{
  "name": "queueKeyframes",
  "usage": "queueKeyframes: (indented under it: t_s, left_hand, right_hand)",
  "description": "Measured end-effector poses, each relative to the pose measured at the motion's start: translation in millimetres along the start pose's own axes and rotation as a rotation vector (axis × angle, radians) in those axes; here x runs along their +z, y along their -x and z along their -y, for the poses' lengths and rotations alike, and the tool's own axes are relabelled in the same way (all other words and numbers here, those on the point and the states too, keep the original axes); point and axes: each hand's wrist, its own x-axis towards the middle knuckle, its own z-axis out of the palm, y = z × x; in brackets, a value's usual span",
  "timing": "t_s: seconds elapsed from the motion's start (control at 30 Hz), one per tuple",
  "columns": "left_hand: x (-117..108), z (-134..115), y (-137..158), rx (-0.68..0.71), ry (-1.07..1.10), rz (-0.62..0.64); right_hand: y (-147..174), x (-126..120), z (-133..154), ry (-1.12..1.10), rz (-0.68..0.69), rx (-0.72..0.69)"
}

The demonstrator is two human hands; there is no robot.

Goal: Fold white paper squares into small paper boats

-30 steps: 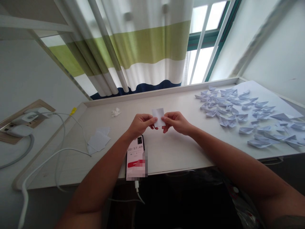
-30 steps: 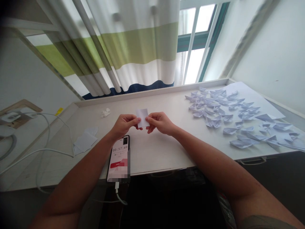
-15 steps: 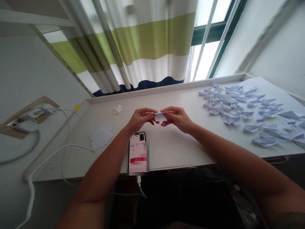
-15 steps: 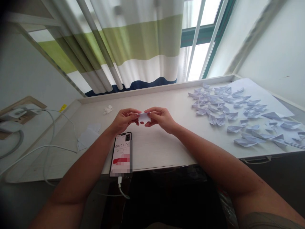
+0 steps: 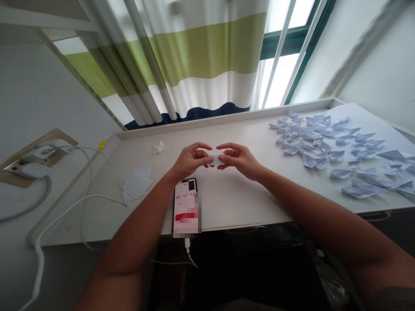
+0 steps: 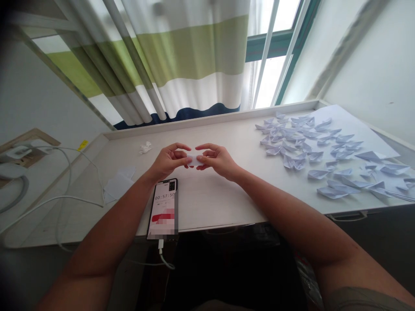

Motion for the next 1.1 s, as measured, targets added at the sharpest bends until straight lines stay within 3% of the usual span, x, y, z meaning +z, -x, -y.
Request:
queueKeyframes:
  t_s: [0.23,0.53,0.7,0.87,1.1]
  left_hand:
    - [7,2,3,-0.043,-0.025,0.069]
    - [9,2,1,-0.014,-0.152,-0.03]
    - [12,3,1,0.036,-0.144,-0.152]
    - [14,0,1,0.033,-0.183,-0.119]
    - [16,-2,3,0.02,-0.178,-0.079]
  right_hand:
    - [0,-3,0,0.213,0.073,0.011]
    - [-5,-2,-1,0.025,-0.059,-0.031]
    - [-4,0,-4,0.095,-0.056,-0.046]
    - [-2,1,-2,0.244,-0.056,-0.087]
    - [-1,2,2,0.228,-0.085,-0.07]
